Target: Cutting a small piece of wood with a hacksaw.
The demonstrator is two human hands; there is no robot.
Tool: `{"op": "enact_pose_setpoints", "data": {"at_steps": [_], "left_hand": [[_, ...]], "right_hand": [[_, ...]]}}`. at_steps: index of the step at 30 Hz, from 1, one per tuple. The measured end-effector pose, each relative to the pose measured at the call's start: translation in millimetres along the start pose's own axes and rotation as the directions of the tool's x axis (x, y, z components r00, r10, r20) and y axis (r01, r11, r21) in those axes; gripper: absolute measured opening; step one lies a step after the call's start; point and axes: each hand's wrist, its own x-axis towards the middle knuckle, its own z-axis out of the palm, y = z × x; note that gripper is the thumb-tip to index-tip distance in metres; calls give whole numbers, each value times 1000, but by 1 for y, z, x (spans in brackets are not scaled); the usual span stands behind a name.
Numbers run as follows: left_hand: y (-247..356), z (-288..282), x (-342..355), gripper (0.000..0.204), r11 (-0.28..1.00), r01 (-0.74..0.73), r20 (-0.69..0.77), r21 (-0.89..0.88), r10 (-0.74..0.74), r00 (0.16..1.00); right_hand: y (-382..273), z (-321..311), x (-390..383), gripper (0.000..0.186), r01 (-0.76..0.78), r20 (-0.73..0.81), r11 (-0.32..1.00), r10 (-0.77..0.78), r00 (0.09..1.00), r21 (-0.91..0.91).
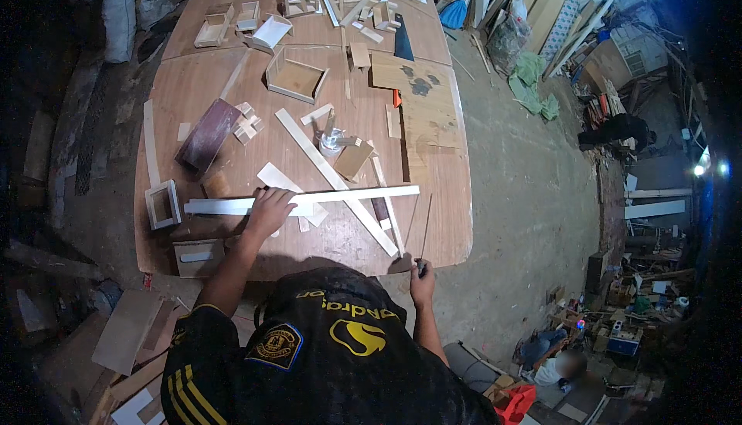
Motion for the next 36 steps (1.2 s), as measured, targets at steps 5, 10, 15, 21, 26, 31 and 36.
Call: {"op": "enact_pose_setpoints", "data": {"at_steps": [5,10,15,21,26,31,36], "left_hand": [[18,-18,-9,28,987,143,-54,-78,-147,988],[45,-43,-21,25,930,273,-110,-245,-307,945],[50,-70,-19,30,870,363,-259,-333,-454,852],[-15,-46,-1,32,875,441,-393,-201,-485,781],[-53,-15,11,32,825,555,-290,-102,-559,777],[-85,-4,11,31,789,607,-221,-93,-611,760],[-95,-3,11,30,810,585,-282,36,-554,783]], "right_hand": [[10,-5,-7,20,-33,-64,999,35,997,22],[15,0,-5,20,-101,-124,983,121,985,157],[17,6,-3,19,-93,-66,982,105,992,166],[41,10,13,17,82,-94,991,-72,993,109],[45,4,11,17,94,-122,990,-81,989,104],[43,-1,3,15,-84,-134,978,111,985,191],[46,-9,-2,16,-182,-101,959,208,973,218]]}}
